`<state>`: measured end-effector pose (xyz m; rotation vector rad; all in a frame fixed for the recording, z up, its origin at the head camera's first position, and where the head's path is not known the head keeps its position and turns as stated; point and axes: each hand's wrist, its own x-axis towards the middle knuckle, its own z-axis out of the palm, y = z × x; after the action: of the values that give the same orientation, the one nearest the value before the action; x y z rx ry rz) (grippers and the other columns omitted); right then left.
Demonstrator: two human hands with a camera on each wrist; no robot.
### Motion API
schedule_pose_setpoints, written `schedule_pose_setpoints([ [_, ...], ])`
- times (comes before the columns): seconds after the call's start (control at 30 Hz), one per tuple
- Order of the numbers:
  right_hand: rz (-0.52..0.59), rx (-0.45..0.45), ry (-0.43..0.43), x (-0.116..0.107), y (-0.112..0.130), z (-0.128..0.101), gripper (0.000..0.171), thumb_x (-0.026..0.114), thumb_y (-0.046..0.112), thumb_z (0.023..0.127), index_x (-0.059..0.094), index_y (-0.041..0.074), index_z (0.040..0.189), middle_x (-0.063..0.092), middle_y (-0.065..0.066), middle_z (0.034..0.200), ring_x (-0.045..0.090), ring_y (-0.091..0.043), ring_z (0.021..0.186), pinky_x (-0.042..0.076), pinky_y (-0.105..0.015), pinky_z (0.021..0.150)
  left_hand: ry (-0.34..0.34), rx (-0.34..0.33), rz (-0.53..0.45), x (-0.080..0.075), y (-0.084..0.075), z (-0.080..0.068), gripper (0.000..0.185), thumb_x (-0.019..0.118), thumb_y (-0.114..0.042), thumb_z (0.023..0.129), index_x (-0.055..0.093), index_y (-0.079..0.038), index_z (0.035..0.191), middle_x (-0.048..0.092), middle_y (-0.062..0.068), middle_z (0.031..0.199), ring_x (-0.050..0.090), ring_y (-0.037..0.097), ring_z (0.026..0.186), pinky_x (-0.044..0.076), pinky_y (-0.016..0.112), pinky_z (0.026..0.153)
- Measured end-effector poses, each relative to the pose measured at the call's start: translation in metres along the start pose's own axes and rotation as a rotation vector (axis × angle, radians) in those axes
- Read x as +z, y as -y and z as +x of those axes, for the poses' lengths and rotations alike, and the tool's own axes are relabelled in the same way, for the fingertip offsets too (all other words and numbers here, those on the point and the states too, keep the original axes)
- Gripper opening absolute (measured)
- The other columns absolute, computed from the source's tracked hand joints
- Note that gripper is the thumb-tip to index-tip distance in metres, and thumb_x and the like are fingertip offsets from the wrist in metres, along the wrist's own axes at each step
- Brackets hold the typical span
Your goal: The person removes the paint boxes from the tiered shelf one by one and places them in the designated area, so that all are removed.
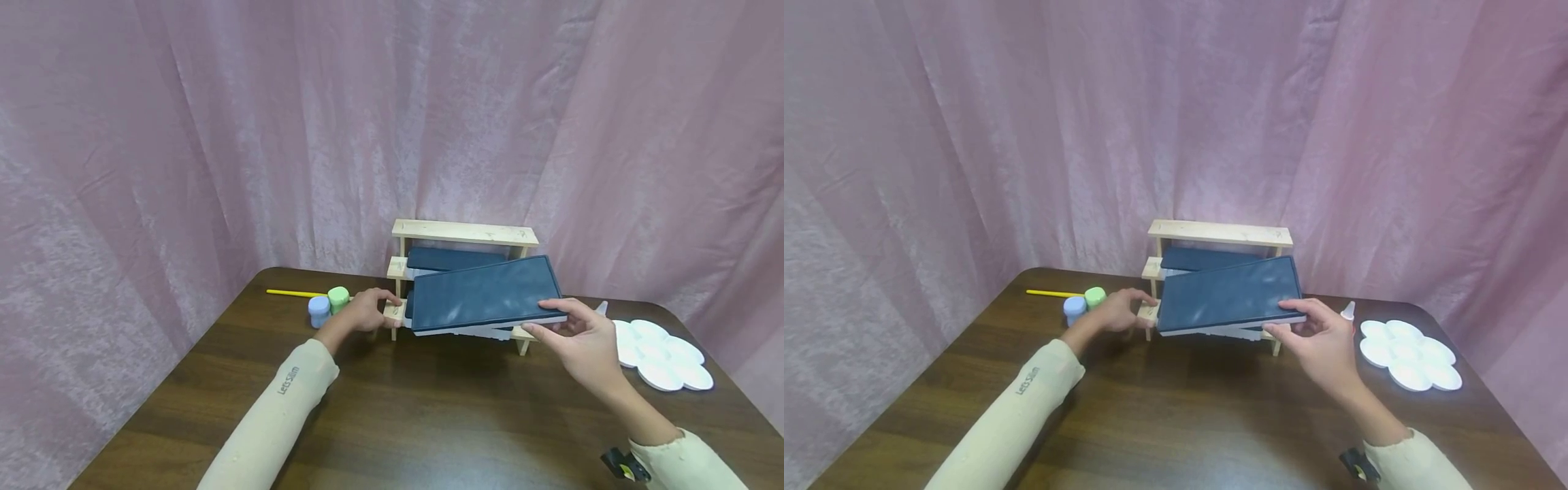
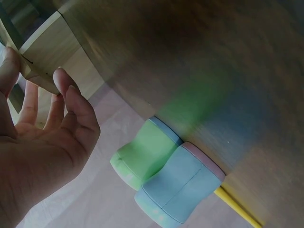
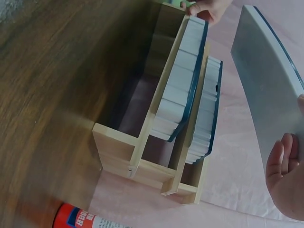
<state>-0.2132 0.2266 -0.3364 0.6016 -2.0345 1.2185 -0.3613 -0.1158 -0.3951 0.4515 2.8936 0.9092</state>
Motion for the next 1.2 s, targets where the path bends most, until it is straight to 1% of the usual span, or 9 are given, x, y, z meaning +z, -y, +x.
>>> schedule_pose_setpoints([
  [0.2,0.064,0.016,0.020,0.000,-0.005,-0.004,0.043,0.078,-0.026,0.064,0.067,-0.014,0.103,0.066,0.001,0.094,0.067,-0.001,0.065,0.044,-0.015,0.048,0.010,-0.011,-0.012,0.000,0.001,0.001,0.042,0.086,-0.029,0.078,0.071,-0.022,0.118,0.057,0.012,0.136,0.054,0.030,0.113,0.044,0.047,0.098],
  [0.37,0.090,0.022,0.027,-0.001,-0.019,-0.009,0.046,0.079,-0.026,0.063,0.068,-0.011,0.105,0.067,-0.001,0.094,0.067,-0.002,0.065,0.046,-0.015,0.048,0.006,-0.012,-0.011,0.001,0.002,0.001,0.042,0.086,-0.029,0.078,0.071,-0.023,0.117,0.057,0.012,0.135,0.054,0.029,0.109,0.045,0.045,0.095],
  [0.43,0.105,0.030,0.035,-0.001,-0.022,-0.011,0.045,0.079,-0.024,0.064,0.069,-0.010,0.105,0.067,-0.002,0.094,0.068,-0.004,0.065,0.049,-0.016,0.050,0.003,-0.013,-0.008,0.001,0.002,0.000,0.042,0.086,-0.028,0.078,0.071,-0.023,0.116,0.058,0.012,0.134,0.053,0.028,0.107,0.045,0.044,0.093],
  [0.6,0.142,0.032,0.058,-0.002,-0.022,-0.015,0.044,0.081,-0.022,0.064,0.069,-0.009,0.105,0.069,-0.001,0.097,0.070,-0.008,0.067,0.051,-0.017,0.052,0.000,-0.017,-0.004,0.002,0.002,0.001,0.042,0.086,-0.028,0.078,0.071,-0.023,0.116,0.058,0.012,0.133,0.053,0.028,0.104,0.046,0.042,0.089],
  [0.77,0.120,0.003,0.067,-0.004,-0.019,-0.019,0.047,0.083,-0.022,0.060,0.071,-0.008,0.102,0.070,-0.001,0.096,0.068,-0.006,0.064,0.047,-0.018,0.049,0.006,-0.003,-0.003,0.002,0.003,0.001,0.043,0.086,-0.029,0.078,0.071,-0.023,0.117,0.058,0.012,0.134,0.053,0.027,0.102,0.046,0.040,0.087],
  [0.9,0.115,0.027,0.089,-0.005,-0.014,-0.021,0.046,0.084,-0.020,0.060,0.072,-0.005,0.102,0.070,-0.002,0.093,0.066,-0.007,0.059,0.049,-0.017,0.051,0.003,-0.005,0.003,0.001,0.002,0.001,0.043,0.086,-0.029,0.078,0.071,-0.023,0.118,0.058,0.012,0.134,0.054,0.028,0.104,0.046,0.042,0.089],
  [1.03,0.127,0.035,0.119,-0.005,-0.012,-0.024,0.045,0.085,-0.019,0.061,0.073,-0.004,0.101,0.069,-0.004,0.091,0.067,-0.009,0.061,0.054,-0.019,0.057,0.003,-0.007,0.001,0.000,0.002,0.001,0.044,0.086,-0.030,0.078,0.070,-0.023,0.119,0.058,0.012,0.135,0.054,0.028,0.108,0.045,0.045,0.094],
  [1.1,0.109,0.024,0.124,-0.005,-0.012,-0.026,0.046,0.086,-0.017,0.060,0.074,-0.001,0.100,0.070,-0.003,0.090,0.064,-0.008,0.059,0.052,-0.018,0.055,0.007,-0.007,0.002,0.001,0.002,0.001,0.044,0.086,-0.030,0.078,0.070,-0.023,0.119,0.057,0.012,0.136,0.054,0.029,0.110,0.045,0.046,0.096],
  [1.2,0.098,0.002,0.129,-0.003,-0.011,-0.028,0.047,0.087,-0.016,0.059,0.074,0.000,0.101,0.071,-0.004,0.090,0.060,-0.008,0.054,0.048,-0.018,0.049,0.009,-0.006,0.001,0.001,0.002,0.001,0.044,0.086,-0.028,0.078,0.070,-0.023,0.119,0.057,0.012,0.137,0.054,0.029,0.112,0.044,0.046,0.097],
])
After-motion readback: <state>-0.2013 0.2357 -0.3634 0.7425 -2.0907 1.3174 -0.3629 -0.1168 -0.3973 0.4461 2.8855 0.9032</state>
